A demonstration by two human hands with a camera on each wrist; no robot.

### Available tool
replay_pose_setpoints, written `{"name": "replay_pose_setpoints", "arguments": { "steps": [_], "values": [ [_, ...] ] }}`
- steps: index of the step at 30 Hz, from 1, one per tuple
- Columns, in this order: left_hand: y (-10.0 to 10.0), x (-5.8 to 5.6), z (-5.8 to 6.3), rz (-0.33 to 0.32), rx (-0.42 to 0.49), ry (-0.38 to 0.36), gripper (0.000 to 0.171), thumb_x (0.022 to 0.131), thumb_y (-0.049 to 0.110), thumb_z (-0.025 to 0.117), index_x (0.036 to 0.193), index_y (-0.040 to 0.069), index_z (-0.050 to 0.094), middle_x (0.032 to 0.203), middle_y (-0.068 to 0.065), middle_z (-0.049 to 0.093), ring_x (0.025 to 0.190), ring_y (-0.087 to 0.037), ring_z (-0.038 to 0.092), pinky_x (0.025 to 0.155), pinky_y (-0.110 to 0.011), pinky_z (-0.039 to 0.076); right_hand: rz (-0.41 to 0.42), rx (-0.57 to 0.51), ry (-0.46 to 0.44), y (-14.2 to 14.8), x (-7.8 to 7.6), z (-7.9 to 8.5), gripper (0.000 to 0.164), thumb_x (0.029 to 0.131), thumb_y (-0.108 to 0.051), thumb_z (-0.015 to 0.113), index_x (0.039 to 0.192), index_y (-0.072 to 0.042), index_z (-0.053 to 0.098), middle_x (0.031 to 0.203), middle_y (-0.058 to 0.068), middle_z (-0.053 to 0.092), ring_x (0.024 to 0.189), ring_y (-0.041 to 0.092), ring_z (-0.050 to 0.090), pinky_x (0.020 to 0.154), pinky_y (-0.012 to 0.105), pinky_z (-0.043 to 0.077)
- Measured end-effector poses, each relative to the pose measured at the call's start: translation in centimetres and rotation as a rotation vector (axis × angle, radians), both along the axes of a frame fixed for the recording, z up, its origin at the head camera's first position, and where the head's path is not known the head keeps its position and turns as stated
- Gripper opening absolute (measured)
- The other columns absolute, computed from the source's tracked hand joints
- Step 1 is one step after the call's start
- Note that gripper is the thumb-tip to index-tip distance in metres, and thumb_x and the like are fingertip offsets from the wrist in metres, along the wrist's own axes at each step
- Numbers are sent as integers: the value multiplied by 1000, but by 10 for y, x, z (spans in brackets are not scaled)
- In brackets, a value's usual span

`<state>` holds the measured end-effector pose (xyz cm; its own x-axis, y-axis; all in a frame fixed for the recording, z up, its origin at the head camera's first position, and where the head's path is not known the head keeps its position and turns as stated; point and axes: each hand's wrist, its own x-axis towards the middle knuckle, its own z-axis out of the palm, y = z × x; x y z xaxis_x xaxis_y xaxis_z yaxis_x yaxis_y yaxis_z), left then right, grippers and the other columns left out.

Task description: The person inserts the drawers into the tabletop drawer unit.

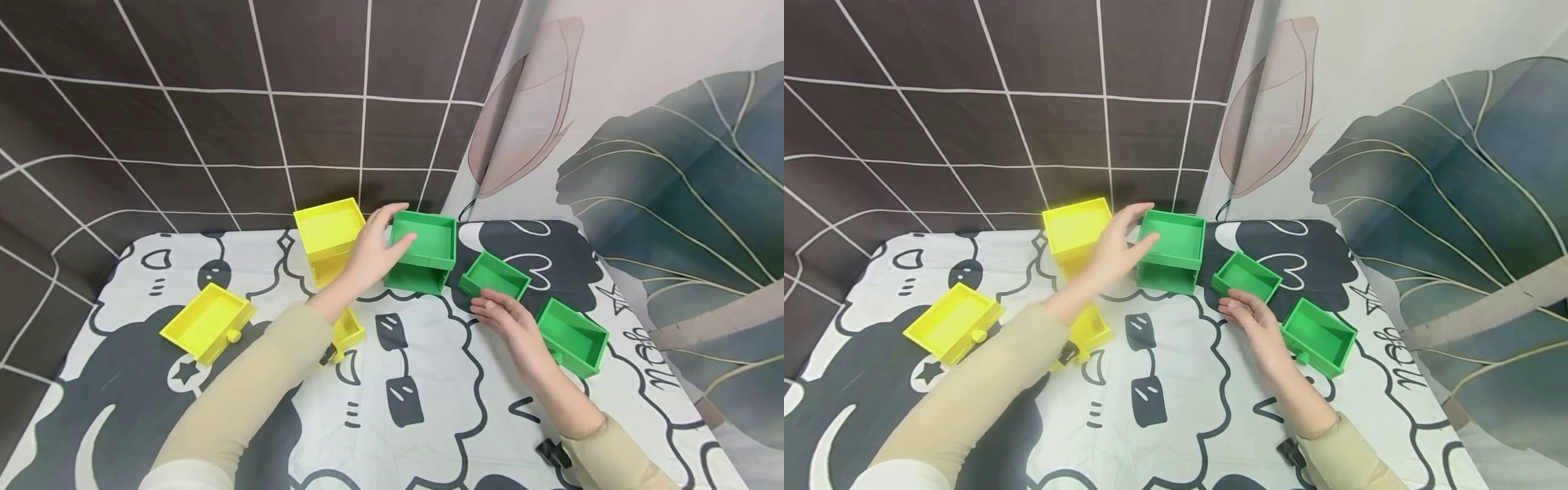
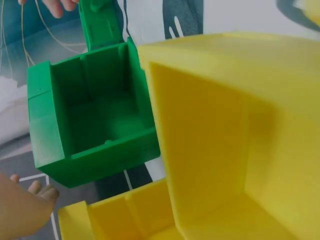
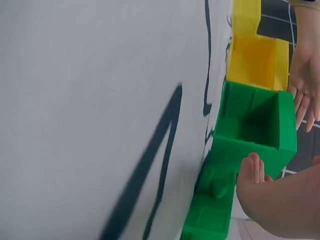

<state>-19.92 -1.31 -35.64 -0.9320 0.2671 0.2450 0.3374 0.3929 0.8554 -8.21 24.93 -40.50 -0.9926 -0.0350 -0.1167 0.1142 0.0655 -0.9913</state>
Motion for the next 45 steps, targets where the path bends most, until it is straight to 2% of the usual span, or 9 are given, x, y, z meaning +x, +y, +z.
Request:
{"name": "replay_pose_setpoints", "arguments": {
  "steps": [3,8,12,16,21,30,34,39,45],
  "values": [
    [4,-3,-4,0,15,-21,59,103,19,71,156,10,49,163,-12,48,152,-31,45,130,-46,40,-6,-178,-93,1,0,-1,50,113,-13,45,152,17,35,114,-9,76,109,3,74,102,16,59],
    [7,-9,-11,-2,48,-73,65,103,19,71,161,9,42,169,-13,40,159,-30,36,135,-47,32,-7,-431,-236,5,1,-4,27,115,-16,41,132,-3,57,114,-1,77,113,10,75,105,21,60],
    [9,-12,-15,-12,81,-130,71,104,20,69,165,9,34,172,-12,34,161,-31,31,136,-48,29,11,-552,-330,8,-1,-8,29,116,-21,37,119,-10,64,116,2,76,114,11,74,106,22,59],
    [13,-13,-17,-28,96,-190,80,105,23,67,169,9,21,176,-12,25,164,-32,26,137,-51,26,-5,-615,-417,10,-3,-10,32,116,-24,38,135,-3,52,117,3,74,114,11,73,109,23,57],
    [18,-16,-23,-7,127,-243,89,105,25,67,171,6,9,179,-12,15,166,-31,17,138,-49,19,-33,-703,-514,12,-6,-11,61,116,-25,36,165,1,12,117,5,73,113,13,73,123,26,46],
    [19,-25,-35,43,224,-384,90,104,29,69,171,12,11,179,-8,17,166,-28,19,138,-50,20,-37,-825,-564,18,-13,-14,71,116,-27,33,168,-1,-8,115,12,76,112,19,75,132,27,32],
    [18,-25,-36,43,200,-386,88,104,29,69,171,14,15,178,-10,19,165,-30,21,138,-52,22,-70,-843,-569,18,-16,-13,60,117,-26,33,165,0,11,113,14,77,110,20,76,130,27,36],
    [18,-24,-37,43,196,-385,87,103,28,69,171,14,17,178,-10,20,165,-30,22,137,-51,22,-120,-877,-588,18,-18,-13,30,116,-24,36,133,-1,45,111,16,78,108,22,78,127,27,42],
    [15,-23,-36,29,205,-407,89,102,28,71,171,15,16,179,-9,18,165,-29,21,138,-52,22,-189,-927,-622,19,-21,-14,29,116,-23,39,113,-2,58,107,18,80,104,24,79,124,26,46]
  ]
}}
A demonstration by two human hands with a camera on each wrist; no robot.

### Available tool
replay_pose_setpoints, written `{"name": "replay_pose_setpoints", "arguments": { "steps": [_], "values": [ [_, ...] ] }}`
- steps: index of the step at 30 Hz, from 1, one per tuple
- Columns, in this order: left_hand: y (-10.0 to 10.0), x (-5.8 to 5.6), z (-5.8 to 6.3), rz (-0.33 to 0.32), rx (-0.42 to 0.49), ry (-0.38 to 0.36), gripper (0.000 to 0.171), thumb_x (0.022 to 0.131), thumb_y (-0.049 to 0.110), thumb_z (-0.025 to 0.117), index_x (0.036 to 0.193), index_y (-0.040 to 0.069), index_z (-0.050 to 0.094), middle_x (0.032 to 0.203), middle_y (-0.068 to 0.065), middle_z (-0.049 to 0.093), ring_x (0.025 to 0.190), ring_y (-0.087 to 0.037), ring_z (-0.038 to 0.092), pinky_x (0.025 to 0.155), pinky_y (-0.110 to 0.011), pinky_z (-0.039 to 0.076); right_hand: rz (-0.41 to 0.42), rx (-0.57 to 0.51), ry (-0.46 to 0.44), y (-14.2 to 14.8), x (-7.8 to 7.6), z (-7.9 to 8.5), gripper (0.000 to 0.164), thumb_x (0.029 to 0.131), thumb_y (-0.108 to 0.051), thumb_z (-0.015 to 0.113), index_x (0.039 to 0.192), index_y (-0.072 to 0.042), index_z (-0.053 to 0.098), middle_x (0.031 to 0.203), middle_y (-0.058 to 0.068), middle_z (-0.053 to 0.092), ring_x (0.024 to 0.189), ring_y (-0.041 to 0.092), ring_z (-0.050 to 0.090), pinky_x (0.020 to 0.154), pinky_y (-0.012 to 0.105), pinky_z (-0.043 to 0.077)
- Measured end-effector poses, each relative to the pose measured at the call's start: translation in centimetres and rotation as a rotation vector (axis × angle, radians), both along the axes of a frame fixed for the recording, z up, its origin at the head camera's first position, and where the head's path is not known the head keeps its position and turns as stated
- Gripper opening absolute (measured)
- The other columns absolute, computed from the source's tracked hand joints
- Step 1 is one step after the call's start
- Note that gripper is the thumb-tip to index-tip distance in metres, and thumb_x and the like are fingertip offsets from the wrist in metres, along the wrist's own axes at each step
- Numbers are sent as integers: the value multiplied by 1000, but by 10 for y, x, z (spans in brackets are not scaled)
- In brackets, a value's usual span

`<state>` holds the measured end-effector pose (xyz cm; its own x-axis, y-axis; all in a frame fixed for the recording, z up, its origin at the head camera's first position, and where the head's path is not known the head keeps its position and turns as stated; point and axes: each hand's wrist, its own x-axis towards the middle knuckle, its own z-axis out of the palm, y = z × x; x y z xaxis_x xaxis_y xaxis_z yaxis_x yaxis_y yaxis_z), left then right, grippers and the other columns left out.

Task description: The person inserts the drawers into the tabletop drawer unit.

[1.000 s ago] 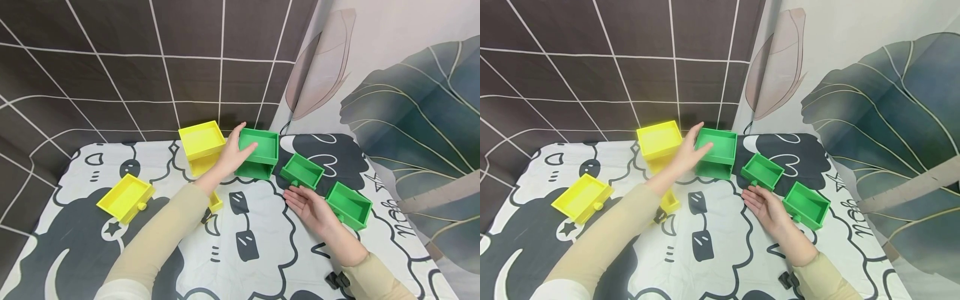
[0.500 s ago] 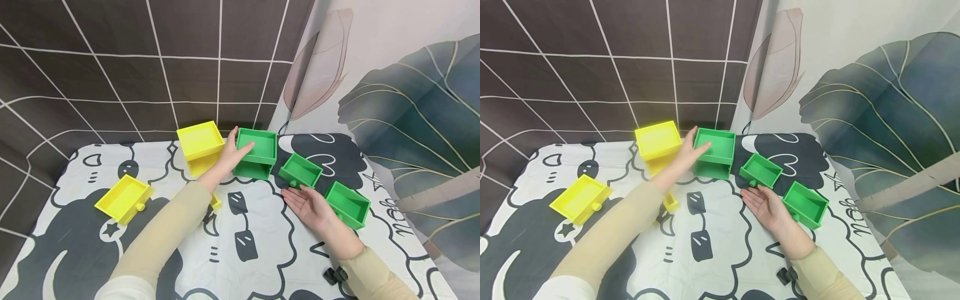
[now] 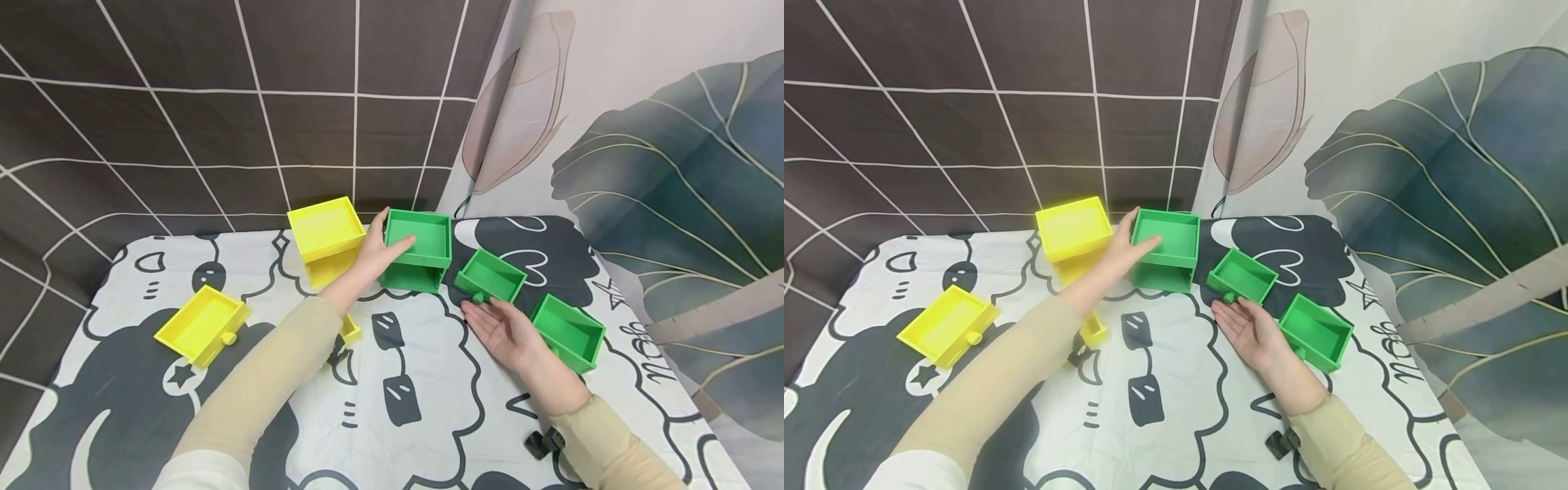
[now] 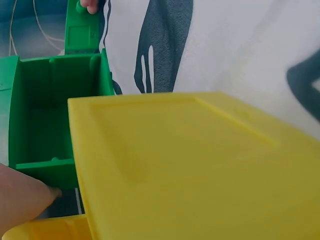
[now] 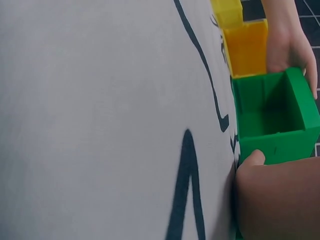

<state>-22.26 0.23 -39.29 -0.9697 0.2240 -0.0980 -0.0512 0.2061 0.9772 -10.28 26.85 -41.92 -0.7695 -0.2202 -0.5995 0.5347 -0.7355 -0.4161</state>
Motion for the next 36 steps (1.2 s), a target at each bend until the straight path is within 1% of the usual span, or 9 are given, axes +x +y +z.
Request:
{"name": "replay_pose_setpoints", "arguments": {
  "steps": [3,8,11,16,18,21,24,31,36],
  "values": [
    [-4,2,2,-13,8,-18,90,102,28,71,171,16,15,179,-8,16,166,-29,18,138,-53,21,-8,-5,-19,-1,-2,0,32,116,-24,41,107,-2,63,105,17,81,103,23,80,122,26,48],
    [-10,7,6,-67,17,-35,91,103,24,69,172,14,11,180,-9,10,167,-29,12,138,-52,18,-13,11,-43,-2,-4,-1,34,115,-24,44,100,-5,67,102,13,82,99,20,80,110,24,57],
    [-14,10,8,-106,-7,-31,91,103,23,68,172,13,8,181,-9,7,168,-29,10,138,-52,17,-18,19,-53,-3,-5,-1,35,115,-25,45,97,-6,69,99,12,82,97,18,80,104,23,61],
    [-20,13,9,-159,-66,-3,92,104,20,66,172,11,5,181,-12,4,168,-32,8,138,-53,17,-34,8,-75,-4,-6,-1,37,114,-27,45,95,-6,69,97,12,82,94,17,80,99,23,62],
    [-22,13,9,-173,-90,7,92,104,20,67,171,9,4,180,-14,4,167,-33,10,137,-53,20,-45,11,-88,-5,-7,-1,37,114,-28,46,93,-7,69,96,11,82,93,16,80,97,23,63],
    [-23,13,9,-184,-118,9,94,104,22,68,171,9,4,180,-15,5,167,-34,11,137,-53,22,-75,14,-111,-7,-7,-2,36,112,-28,48,92,-7,69,93,11,81,90,15,80,93,23,64],
    [-22,15,9,-190,-137,6,95,104,24,69,171,10,4,180,-14,5,167,-33,10,137,-52,21,-104,11,-127,-7,-7,-3,34,112,-27,50,91,-8,69,91,10,81,87,15,80,91,22,65],
    [-21,18,10,-193,-117,-6,95,104,23,68,171,11,2,180,-14,3,167,-33,11,137,-52,23,-164,19,-125,-12,-5,-1,29,112,-25,51,93,-11,67,86,8,80,82,12,79,87,20,65],
    [-21,19,10,-207,-80,-31,95,104,21,66,172,14,0,181,-10,-1,168,-33,7,137,-55,18,-198,41,-120,-15,-5,6,29,111,-25,53,90,-11,68,83,7,79,79,11,79,83,19,65]
  ]
}}
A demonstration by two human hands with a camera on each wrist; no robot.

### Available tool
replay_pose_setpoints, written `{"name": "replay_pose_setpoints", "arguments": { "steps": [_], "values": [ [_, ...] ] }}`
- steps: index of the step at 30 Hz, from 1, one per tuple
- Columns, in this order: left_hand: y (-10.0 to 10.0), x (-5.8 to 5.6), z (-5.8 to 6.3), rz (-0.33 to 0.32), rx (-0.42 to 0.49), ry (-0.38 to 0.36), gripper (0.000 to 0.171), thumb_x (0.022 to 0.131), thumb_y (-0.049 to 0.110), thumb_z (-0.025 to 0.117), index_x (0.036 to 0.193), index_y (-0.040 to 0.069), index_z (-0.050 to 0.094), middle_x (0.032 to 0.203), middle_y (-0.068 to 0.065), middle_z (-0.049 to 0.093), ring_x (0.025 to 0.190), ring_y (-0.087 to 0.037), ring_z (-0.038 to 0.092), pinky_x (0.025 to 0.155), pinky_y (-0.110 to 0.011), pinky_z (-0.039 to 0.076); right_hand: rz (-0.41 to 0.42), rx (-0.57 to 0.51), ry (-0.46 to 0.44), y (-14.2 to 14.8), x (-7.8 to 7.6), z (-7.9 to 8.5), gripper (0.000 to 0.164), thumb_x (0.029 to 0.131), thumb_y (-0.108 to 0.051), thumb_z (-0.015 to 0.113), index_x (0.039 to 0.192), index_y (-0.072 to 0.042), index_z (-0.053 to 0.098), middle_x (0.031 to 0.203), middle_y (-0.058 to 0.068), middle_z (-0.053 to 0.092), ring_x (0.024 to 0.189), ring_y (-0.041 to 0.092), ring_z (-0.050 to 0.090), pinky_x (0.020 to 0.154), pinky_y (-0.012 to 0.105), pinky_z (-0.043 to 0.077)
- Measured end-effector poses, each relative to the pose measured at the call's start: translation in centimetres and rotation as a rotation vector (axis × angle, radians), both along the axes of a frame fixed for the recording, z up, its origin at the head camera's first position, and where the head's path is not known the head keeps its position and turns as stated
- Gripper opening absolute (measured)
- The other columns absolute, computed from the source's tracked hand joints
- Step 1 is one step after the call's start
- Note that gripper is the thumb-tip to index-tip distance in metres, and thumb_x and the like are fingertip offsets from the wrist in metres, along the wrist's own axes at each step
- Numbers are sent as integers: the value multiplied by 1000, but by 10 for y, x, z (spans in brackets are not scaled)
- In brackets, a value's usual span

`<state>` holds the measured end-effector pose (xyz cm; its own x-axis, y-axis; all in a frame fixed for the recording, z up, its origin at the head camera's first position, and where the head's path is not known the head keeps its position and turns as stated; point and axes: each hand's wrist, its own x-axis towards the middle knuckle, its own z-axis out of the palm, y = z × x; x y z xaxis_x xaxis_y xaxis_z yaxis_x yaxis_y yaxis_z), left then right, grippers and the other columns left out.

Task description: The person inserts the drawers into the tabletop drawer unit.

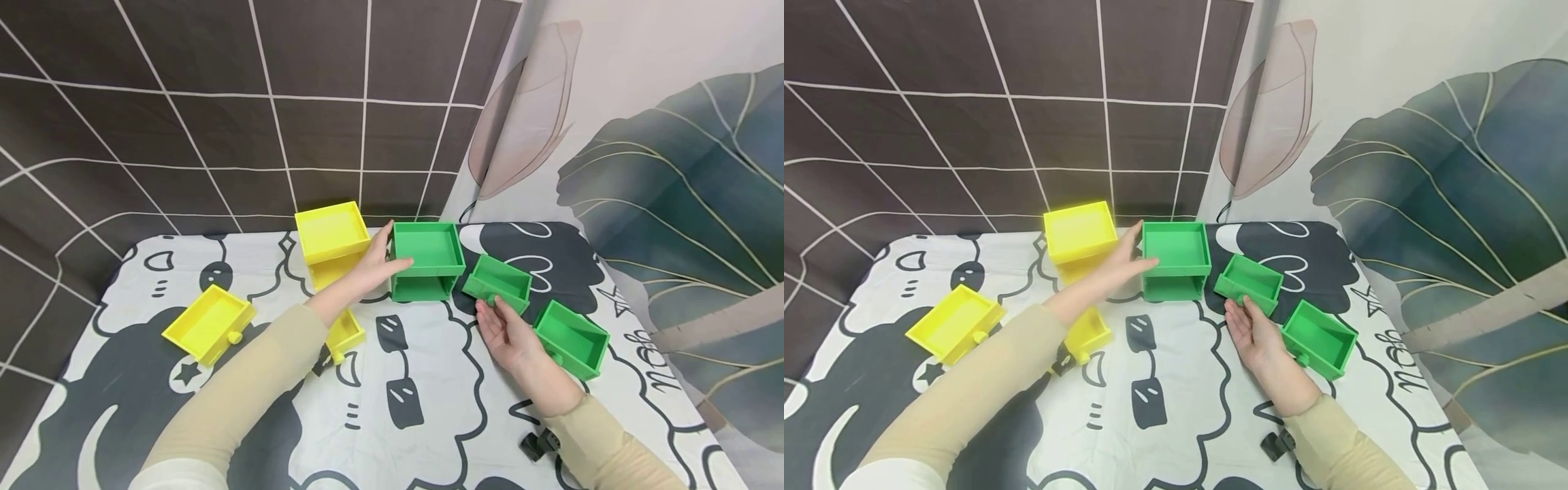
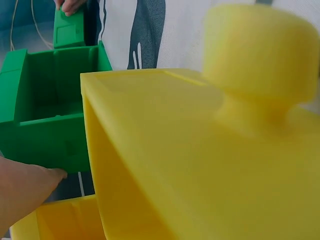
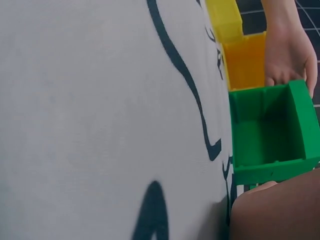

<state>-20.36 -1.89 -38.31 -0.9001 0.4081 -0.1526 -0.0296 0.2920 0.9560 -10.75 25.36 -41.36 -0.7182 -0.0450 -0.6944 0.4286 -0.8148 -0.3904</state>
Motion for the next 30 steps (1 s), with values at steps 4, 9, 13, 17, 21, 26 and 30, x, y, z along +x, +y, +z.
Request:
{"name": "replay_pose_setpoints", "arguments": {
  "steps": [4,9,13,17,21,26,30],
  "values": [
    [-2,0,-2,-15,30,-15,95,104,22,66,172,16,-2,181,-9,-2,167,-35,8,138,-56,15,-6,6,11,-1,1,5,29,111,-25,54,89,-10,66,82,7,79,79,11,79,82,19,65],
    [-4,-1,-4,-19,45,-25,96,104,23,68,172,16,0,181,-11,2,166,-36,14,138,-51,18,-16,14,16,-1,3,11,22,110,-24,56,95,-11,65,86,6,79,82,12,78,86,18,65],
    [-5,-2,-5,-18,52,-26,97,104,22,70,172,15,1,181,-11,4,166,-36,18,138,-47,20,-13,14,15,-1,8,14,18,110,-24,57,98,-12,65,91,6,78,86,11,77,90,18,63],
    [-4,-2,-6,-9,67,-24,98,103,20,71,172,13,1,180,-12,7,165,-36,22,137,-46,24,9,12,23,2,15,17,22,111,-24,55,96,-11,66,93,7,78,88,12,77,90,19,63],
    [-4,-2,-7,4,65,-19,99,102,20,72,172,12,2,180,-11,9,165,-34,22,136,-46,26,25,13,31,6,23,21,27,111,-24,53,92,-11,68,94,7,78,89,12,77,89,20,63],
    [-2,-2,-7,14,67,-7,99,101,20,73,172,11,4,180,-12,9,166,-32,18,137,-46,24,56,32,40,8,33,26,26,112,-23,53,94,-11,67,95,6,78,89,12,77,90,20,63],
    [-1,-1,-7,24,80,-10,98,101,19,73,171,11,5,180,-11,10,167,-32,17,137,-47,23,103,68,76,8,43,27,25,112,-22,52,95,-11,67,95,4,78,89,10,77,89,19,63]
  ]
}}
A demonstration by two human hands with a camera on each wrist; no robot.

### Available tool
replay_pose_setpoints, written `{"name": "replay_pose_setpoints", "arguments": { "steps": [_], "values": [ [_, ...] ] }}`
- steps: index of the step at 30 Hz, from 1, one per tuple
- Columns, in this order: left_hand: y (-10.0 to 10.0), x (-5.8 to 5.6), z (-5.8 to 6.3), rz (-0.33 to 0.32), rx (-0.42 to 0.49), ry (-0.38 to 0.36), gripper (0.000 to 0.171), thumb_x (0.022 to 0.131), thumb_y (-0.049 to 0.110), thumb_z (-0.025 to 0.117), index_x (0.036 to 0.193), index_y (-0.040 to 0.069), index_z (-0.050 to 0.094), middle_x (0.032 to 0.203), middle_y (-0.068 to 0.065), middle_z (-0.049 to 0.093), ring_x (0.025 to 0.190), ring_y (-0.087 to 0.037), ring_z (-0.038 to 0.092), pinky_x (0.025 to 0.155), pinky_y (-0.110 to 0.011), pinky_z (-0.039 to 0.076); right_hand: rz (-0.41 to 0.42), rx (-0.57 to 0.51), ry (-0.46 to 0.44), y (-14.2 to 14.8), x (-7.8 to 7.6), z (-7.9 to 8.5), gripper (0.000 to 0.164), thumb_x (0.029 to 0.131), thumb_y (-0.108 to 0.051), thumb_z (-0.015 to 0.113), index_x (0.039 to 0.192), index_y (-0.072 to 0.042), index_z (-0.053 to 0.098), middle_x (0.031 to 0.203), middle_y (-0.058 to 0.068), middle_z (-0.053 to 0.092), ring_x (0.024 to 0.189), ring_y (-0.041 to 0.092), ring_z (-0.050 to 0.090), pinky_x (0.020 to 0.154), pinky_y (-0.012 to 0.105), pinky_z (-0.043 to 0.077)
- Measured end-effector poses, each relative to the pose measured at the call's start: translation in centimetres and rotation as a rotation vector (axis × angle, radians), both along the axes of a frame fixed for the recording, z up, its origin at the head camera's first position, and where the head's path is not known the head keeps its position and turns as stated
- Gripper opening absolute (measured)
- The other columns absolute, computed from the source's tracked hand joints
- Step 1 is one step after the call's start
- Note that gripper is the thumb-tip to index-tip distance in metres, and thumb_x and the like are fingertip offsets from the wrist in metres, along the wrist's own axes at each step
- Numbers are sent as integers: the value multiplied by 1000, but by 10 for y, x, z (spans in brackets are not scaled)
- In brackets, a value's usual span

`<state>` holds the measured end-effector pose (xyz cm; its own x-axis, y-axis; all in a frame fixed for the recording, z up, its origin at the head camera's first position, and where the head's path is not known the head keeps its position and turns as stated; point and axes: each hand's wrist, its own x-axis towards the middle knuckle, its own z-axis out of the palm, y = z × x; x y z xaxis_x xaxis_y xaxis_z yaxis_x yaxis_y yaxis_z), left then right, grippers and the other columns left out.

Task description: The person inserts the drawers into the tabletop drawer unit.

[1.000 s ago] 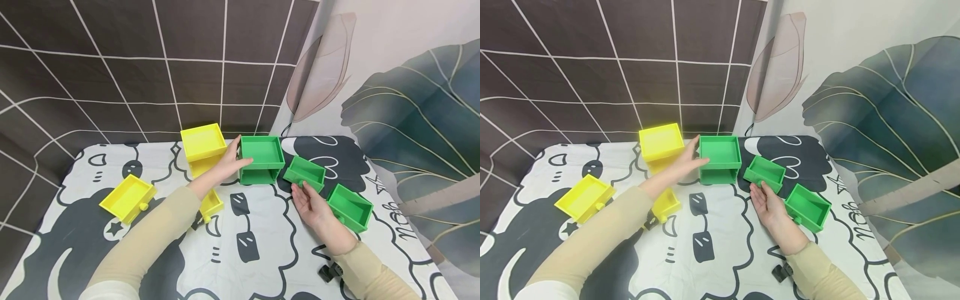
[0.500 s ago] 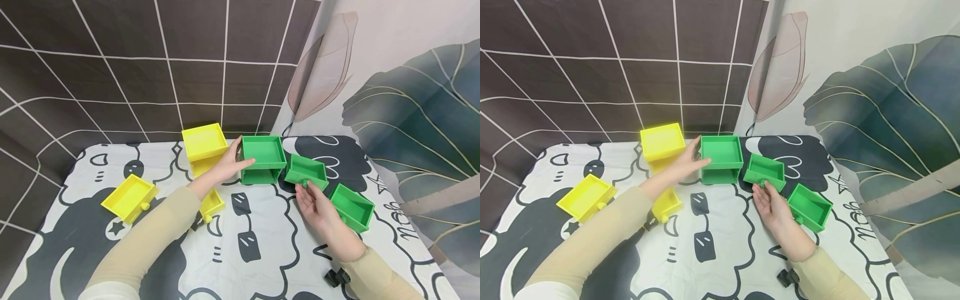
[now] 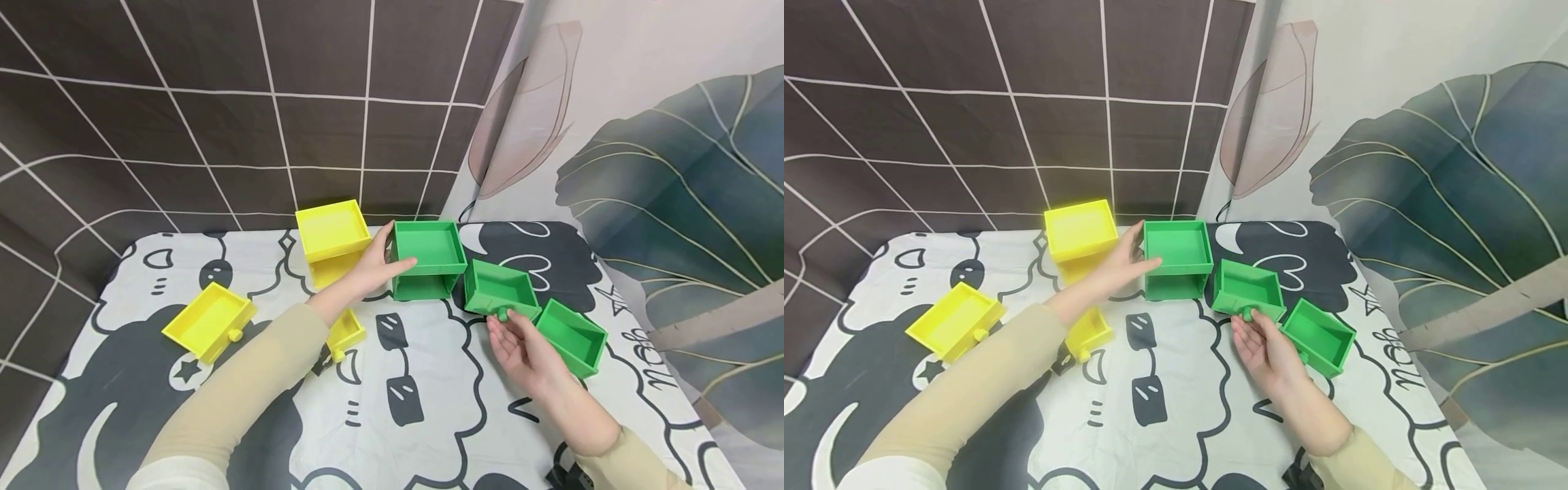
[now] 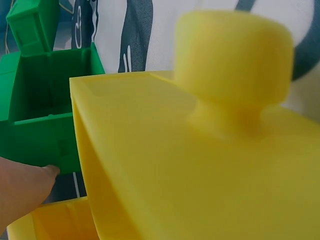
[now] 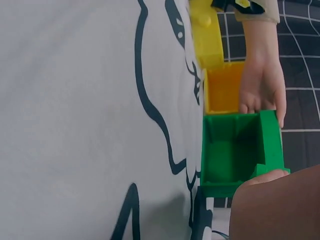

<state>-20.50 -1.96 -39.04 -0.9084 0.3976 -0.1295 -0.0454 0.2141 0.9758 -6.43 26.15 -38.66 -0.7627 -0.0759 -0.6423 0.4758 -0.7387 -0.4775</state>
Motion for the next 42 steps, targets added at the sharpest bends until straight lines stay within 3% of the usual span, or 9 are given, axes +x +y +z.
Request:
{"name": "replay_pose_setpoints", "arguments": {
  "steps": [8,13,23,42],
  "values": [
    [0,0,-1,11,28,-21,95,102,18,70,172,12,6,180,-11,11,167,-31,16,138,-45,22,82,31,123,-3,16,-7,29,114,-20,48,98,-10,70,97,3,80,90,8,78,88,18,64],
    [-1,-1,-3,3,27,-4,95,103,19,70,171,11,5,180,-11,9,168,-29,12,138,-43,19,126,44,149,-6,22,-13,29,114,-21,47,100,-10,70,99,3,79,92,8,77,89,17,63],
    [0,1,-4,11,30,1,95,103,21,71,172,13,7,180,-9,11,168,-28,12,139,-42,18,202,154,121,-22,24,-18,31,115,-20,41,98,-16,67,97,-3,78,91,4,76,88,15,62],
    [1,1,-7,15,72,-4,92,104,18,68,171,11,7,180,-11,11,168,-26,11,139,-40,15,287,135,135,-66,15,-25,28,114,-16,40,98,-16,64,92,-4,78,90,3,75,90,17,62]
  ]
}}
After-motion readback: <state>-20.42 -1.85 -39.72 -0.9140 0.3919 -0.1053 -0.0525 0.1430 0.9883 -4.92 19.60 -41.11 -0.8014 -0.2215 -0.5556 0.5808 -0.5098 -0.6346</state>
